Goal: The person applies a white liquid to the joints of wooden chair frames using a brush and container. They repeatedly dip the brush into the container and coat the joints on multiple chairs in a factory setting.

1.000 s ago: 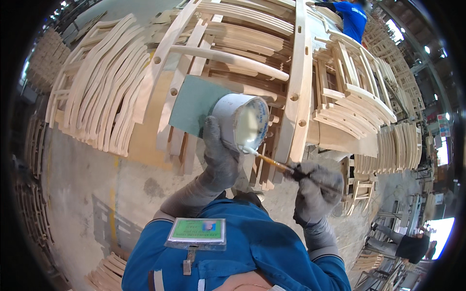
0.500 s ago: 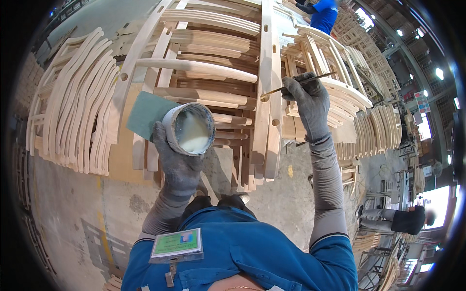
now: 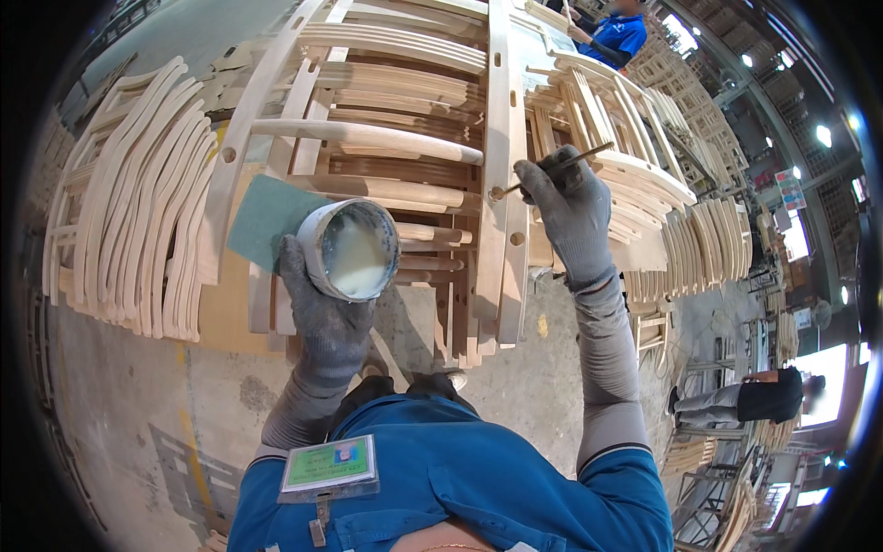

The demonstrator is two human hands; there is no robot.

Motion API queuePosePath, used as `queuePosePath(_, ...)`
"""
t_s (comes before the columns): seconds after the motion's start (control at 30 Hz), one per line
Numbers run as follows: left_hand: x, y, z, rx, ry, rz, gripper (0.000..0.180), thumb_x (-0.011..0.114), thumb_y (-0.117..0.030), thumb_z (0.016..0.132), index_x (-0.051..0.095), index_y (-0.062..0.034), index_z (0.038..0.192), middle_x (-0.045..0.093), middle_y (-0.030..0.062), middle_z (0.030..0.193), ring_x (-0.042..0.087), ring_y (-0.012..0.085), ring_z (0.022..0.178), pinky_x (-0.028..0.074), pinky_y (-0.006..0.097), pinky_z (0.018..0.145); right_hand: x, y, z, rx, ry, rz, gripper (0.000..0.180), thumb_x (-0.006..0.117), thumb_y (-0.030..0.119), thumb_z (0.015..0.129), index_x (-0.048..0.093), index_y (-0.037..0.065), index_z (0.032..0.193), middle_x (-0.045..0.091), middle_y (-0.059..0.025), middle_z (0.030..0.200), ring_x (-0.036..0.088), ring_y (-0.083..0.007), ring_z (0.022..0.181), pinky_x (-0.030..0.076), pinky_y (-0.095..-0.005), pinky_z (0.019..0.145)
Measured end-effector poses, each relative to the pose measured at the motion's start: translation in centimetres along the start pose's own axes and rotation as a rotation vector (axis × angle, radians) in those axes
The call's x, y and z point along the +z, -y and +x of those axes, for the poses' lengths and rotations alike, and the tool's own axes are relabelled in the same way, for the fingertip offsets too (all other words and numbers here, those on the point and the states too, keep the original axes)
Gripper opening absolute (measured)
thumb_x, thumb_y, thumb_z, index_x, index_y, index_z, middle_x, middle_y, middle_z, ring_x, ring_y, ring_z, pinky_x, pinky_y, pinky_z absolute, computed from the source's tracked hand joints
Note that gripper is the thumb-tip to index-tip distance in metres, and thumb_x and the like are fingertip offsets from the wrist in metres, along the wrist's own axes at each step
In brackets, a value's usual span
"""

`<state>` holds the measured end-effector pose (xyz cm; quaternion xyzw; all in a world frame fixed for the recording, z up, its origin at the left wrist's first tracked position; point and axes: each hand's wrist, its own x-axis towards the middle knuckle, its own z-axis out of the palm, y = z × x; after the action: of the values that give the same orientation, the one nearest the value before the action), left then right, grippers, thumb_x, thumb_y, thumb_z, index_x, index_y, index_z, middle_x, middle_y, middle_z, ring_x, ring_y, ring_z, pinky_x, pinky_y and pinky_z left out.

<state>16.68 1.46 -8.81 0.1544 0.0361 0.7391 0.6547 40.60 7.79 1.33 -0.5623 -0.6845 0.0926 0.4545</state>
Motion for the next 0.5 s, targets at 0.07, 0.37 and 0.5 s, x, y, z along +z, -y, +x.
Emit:
queuePosePath(0.07, 0.9, 0.1, 0.2, -0.051, -0.023, -0.118, 0.049, 0.038, -0.044, 0.097, 0.038, -0.0088, 0.131, 0.052, 0.0106, 0.124, 0.055, 0.0198, 0.112, 0.055, 0.031, 0.087, 0.0, -0.4, 0.3, 0.025, 0.004, 0.061, 0.023, 0.069, 0.022, 0.084, 0.058, 0.002, 0.080, 0.061, -0.0072, 0.060, 0.056, -0.0137, 0.052, 0.043, -0.0266, 0.050)
queuePosePath(0.37, -0.7, 0.4, -0.7, 0.088, 0.082, 0.185, 0.088, 0.064, 0.001, 0.081, 0.007, -0.0152, 0.146, 0.029, 0.0128, 0.141, 0.037, 0.0233, 0.127, 0.043, 0.033, 0.103, 0.1, -0.6, 0.8, 0.018, 0.006, 0.046, 0.025, 0.070, 0.022, 0.083, 0.058, 0.002, 0.078, 0.060, -0.0068, 0.060, 0.056, -0.0116, 0.053, 0.044, -0.0266, 0.051)
queuePosePath(0.5, -0.3, 0.3, 0.1, 0.008, 0.132, 0.035, 0.066, 0.055, -0.011, 0.090, 0.016, -0.0129, 0.144, 0.036, 0.0123, 0.137, 0.042, 0.0221, 0.124, 0.048, 0.034, 0.098, -0.9, -0.5, 1.0, 0.071, 0.005, 0.062, 0.023, 0.069, 0.023, 0.084, 0.059, 0.002, 0.082, 0.063, -0.0081, 0.065, 0.060, -0.0127, 0.057, 0.046, -0.0261, 0.054)
